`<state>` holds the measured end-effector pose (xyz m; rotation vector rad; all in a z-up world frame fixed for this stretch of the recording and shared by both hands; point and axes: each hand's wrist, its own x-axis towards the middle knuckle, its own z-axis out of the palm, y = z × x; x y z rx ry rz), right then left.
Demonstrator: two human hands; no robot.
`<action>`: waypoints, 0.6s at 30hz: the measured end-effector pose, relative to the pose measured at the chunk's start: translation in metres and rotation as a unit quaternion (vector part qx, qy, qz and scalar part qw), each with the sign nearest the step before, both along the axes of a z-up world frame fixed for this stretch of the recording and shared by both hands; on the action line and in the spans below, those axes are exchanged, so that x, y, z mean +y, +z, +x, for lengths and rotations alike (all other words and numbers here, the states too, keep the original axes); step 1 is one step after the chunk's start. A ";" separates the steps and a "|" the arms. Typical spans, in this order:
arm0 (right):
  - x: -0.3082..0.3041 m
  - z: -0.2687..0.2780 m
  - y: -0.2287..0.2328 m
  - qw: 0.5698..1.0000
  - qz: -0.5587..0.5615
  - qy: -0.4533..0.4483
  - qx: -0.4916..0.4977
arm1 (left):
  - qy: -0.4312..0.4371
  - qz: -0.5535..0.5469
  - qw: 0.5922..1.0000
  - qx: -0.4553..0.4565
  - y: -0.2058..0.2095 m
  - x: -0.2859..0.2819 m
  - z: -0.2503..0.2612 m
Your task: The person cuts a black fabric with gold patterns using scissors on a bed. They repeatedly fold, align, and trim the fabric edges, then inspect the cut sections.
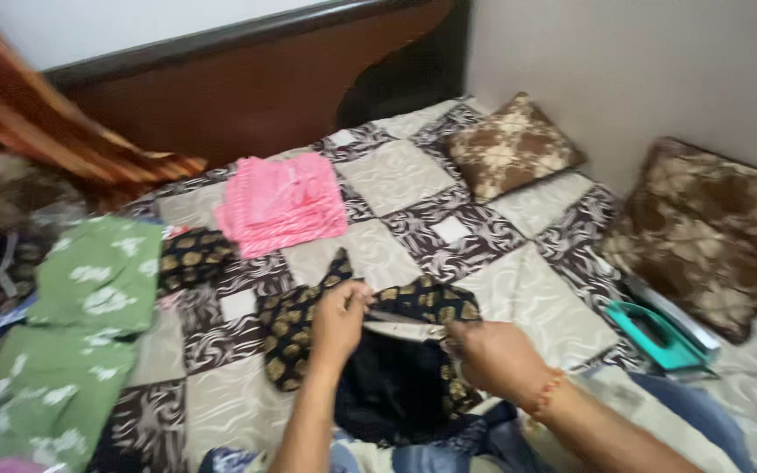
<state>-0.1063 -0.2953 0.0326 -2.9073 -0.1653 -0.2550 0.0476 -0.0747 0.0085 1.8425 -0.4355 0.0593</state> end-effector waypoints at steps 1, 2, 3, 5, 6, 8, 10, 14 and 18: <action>0.000 0.002 -0.008 0.999 0.018 -0.011 0.036 | 0.000 0.037 0.999 -0.027 0.011 -0.011 0.006; 0.000 0.000 -0.015 0.996 0.037 -0.023 0.072 | -0.023 0.108 0.991 -0.081 0.021 -0.029 0.012; -0.001 -0.003 -0.023 0.996 0.061 -0.012 0.063 | -0.043 0.178 0.974 -0.136 0.033 -0.048 0.021; 0.002 -0.008 -0.034 0.993 0.110 0.016 0.044 | -0.101 0.262 0.939 -0.200 0.054 -0.091 0.039; 0.002 -0.011 -0.038 0.992 0.116 0.022 0.033 | -0.139 0.278 0.927 -0.208 0.062 -0.121 0.044; 0.002 -0.009 -0.042 0.991 0.130 0.043 0.009 | -0.166 0.385 0.871 -0.256 0.081 -0.183 0.050; -0.002 -0.008 -0.043 0.989 0.136 0.029 0.049 | -0.185 0.377 0.865 -0.274 0.097 -0.238 0.045; -0.012 -0.004 -0.055 0.981 0.190 0.033 0.032 | -0.155 0.271 0.886 -0.344 0.119 -0.333 0.020; -0.016 -0.003 -0.058 0.930 0.364 0.026 -0.029 | -0.131 0.129 0.897 -0.402 0.134 -0.401 0.012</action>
